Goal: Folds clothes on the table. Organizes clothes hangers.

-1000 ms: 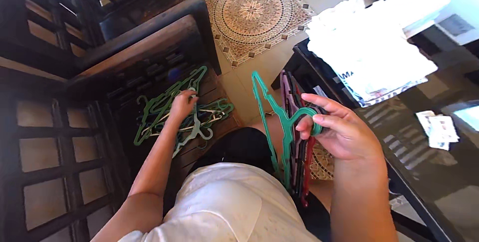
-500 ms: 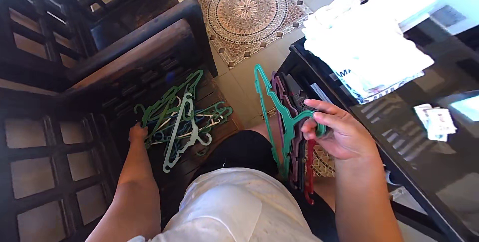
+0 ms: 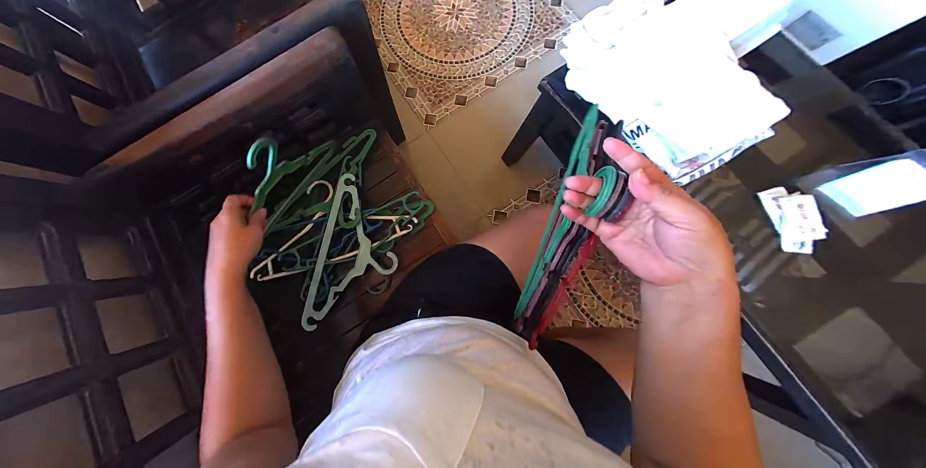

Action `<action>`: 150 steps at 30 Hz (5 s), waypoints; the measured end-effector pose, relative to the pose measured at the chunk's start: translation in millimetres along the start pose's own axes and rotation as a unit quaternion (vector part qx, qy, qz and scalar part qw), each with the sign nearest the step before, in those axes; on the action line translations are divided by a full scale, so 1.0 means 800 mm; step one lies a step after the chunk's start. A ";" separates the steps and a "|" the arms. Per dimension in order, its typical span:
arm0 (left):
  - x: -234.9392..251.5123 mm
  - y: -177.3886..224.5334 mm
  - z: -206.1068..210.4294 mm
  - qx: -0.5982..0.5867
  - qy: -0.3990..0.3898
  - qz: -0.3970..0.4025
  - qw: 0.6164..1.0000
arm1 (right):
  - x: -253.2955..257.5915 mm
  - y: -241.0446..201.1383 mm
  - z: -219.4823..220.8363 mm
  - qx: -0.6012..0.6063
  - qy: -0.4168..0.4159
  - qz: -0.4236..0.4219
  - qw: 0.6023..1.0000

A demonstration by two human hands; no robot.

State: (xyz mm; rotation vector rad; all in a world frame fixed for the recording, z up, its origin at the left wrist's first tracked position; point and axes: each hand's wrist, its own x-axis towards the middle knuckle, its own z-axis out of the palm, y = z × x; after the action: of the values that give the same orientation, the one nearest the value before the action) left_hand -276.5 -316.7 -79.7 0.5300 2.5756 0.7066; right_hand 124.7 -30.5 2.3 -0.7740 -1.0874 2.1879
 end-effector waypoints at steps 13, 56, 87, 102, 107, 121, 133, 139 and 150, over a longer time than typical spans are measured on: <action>-0.149 0.250 0.177 -0.110 -0.248 0.366 0.890 | -0.005 0.026 0.057 0.030 0.055 -0.071 0.995; 0.055 0.017 0.233 0.102 -0.061 0.082 0.990 | -0.010 0.050 0.026 0.082 0.236 -0.087 0.964; -0.040 0.241 0.226 -0.704 -0.066 0.319 0.632 | -0.023 0.029 0.026 0.113 0.153 -0.056 0.980; -0.039 0.166 0.277 -0.216 -0.209 0.312 0.902 | -0.028 0.048 0.030 0.101 0.168 -0.119 0.973; 0.037 0.080 0.245 0.035 -0.115 0.222 0.968 | -0.028 0.044 0.025 0.120 0.158 -0.146 0.969; 0.062 0.066 0.188 0.023 0.049 0.201 0.978 | -0.030 0.049 0.031 0.104 0.207 -0.162 0.959; 0.003 0.164 0.093 -0.013 0.097 0.518 0.850 | -0.033 0.039 0.026 0.006 0.187 -0.168 0.968; -0.058 0.258 0.064 -0.064 0.079 0.685 0.721 | -0.036 -0.003 0.029 -0.137 0.083 -0.151 0.975; -0.180 0.328 0.144 -0.024 -0.061 0.650 0.757 | -0.028 0.031 0.043 -0.103 0.049 -0.137 0.984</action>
State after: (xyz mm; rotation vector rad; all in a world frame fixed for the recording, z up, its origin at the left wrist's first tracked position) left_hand -35.4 -127.8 15.7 2.2985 1.6951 1.0285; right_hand 109.8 -76.2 4.4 -0.7626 -1.3009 1.8105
